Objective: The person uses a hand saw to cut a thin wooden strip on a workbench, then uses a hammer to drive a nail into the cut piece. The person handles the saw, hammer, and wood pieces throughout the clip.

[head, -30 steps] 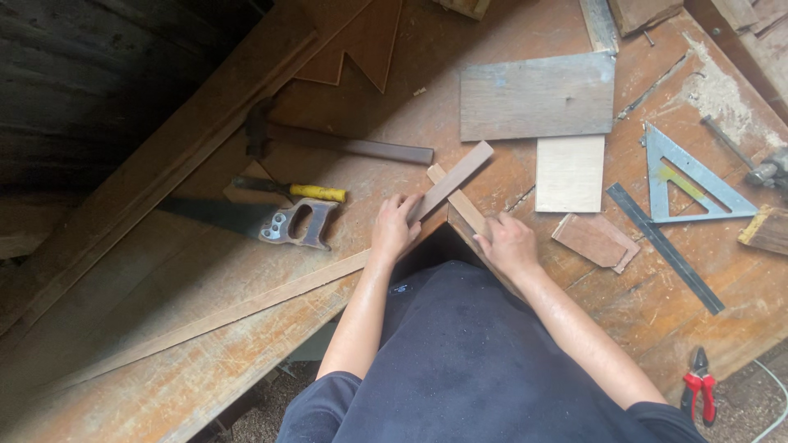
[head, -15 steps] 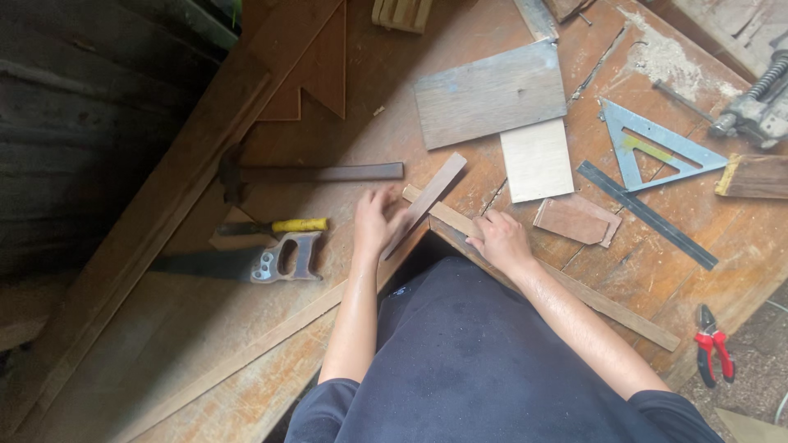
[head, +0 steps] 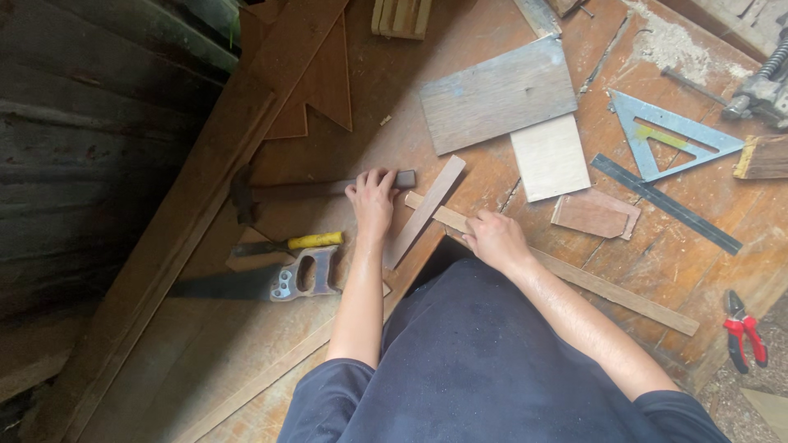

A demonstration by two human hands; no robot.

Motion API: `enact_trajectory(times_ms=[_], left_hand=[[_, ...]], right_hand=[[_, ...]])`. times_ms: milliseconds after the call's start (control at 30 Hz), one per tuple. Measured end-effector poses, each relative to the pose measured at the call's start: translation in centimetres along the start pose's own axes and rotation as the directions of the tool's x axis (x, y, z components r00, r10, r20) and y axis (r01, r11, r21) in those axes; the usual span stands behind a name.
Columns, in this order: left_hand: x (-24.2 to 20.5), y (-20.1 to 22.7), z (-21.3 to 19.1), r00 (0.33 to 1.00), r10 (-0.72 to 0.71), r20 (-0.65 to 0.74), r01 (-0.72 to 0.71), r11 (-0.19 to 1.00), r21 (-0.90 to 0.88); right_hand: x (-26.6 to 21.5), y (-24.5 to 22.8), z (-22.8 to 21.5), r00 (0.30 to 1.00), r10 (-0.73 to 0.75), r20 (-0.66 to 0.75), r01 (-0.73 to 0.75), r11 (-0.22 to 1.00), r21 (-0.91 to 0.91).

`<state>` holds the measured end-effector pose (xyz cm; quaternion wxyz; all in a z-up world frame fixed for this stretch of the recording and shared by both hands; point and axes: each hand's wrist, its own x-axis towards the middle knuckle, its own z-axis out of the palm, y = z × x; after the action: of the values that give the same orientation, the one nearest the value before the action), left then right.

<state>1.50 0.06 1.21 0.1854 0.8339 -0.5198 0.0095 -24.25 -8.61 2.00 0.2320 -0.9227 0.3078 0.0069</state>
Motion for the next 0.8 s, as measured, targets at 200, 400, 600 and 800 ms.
enact_trajectory(times_ms=[200,400,600,800], left_hand=[[1.6,-0.7,-3.8,0.987,0.158,0.019,-0.156,0.983,-0.101],[1.8,1.3,-6.1,0.957,0.263,0.118,-0.235,0.949,-0.211],[-0.6,5.8,-4.7,0.895,0.406,0.184,-0.319,0.872,-0.372],[-1.1,7.7,-5.5,0.909,0.402,0.105,-0.325,0.846,-0.422]], right_hand=[[2.2,-2.9,-4.0,0.971,0.014,-0.24,0.022,0.989,0.145],[4.3,-7.0,-7.4,0.913,-0.168,-0.371,0.135,0.984,-0.112],[4.1,-7.3,-5.4,0.995,0.093,-0.017,-0.095,0.974,-0.208],[3.3,-5.1,-4.0,0.995,0.093,-0.019,-0.094,0.995,-0.038]])
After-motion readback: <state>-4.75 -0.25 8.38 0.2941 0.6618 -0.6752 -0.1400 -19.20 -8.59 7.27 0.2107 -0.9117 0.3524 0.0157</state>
